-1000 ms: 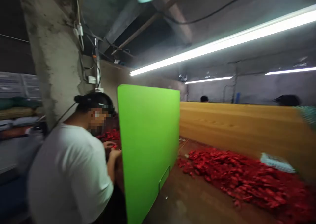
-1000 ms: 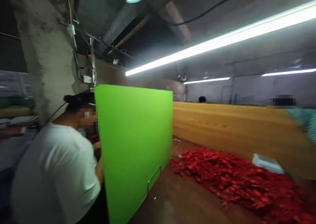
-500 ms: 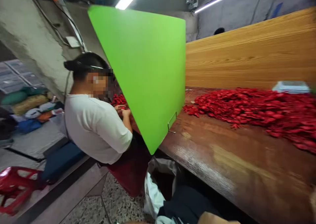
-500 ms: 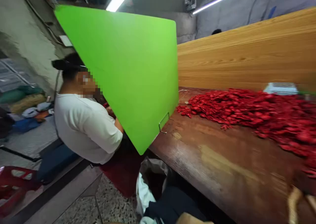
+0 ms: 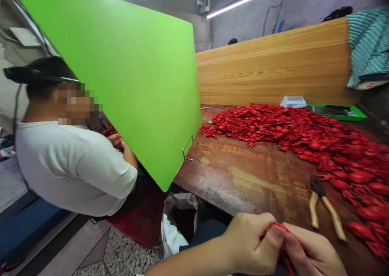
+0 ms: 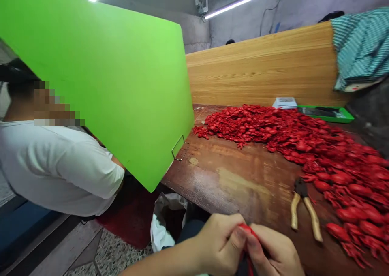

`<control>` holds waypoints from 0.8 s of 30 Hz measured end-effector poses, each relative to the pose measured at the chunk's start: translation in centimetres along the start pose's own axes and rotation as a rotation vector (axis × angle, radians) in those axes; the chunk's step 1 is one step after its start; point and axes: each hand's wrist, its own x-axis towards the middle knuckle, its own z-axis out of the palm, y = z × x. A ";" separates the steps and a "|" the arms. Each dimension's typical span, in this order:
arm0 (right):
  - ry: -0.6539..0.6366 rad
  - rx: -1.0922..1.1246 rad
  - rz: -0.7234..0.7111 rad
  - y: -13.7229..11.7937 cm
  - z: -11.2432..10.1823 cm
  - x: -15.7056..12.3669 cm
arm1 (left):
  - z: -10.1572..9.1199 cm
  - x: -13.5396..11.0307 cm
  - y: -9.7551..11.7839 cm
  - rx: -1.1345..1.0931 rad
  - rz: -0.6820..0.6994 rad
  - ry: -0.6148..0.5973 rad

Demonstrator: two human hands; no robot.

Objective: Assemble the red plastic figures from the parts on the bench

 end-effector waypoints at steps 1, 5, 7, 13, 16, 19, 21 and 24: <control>0.027 -0.030 -0.071 -0.8 -0.2 0.7 | -0.5 0.5 0.7 -0.022 0.028 -0.004; 0.220 -0.144 -0.390 -4.2 -0.4 3.4 | -2.3 2.4 2.7 -0.122 0.045 -0.001; 0.258 -0.175 -0.403 -4.9 -0.2 4.6 | -3.1 3.2 2.9 -0.107 0.022 0.036; 0.189 -0.176 -0.275 -4.9 0.8 4.9 | -4.2 2.9 1.9 0.061 0.112 0.170; 0.164 -0.027 -0.275 -4.2 1.2 4.7 | -4.0 2.8 1.6 0.067 0.137 0.166; 0.209 0.058 -0.199 -3.1 1.3 4.8 | -3.4 3.4 1.1 0.039 0.090 0.141; 0.237 0.047 -0.150 -2.3 1.2 5.0 | -2.9 4.1 0.7 0.025 0.055 0.113; 0.280 0.075 -0.075 -1.4 0.9 5.0 | -2.1 5.2 -0.1 -0.003 0.034 0.077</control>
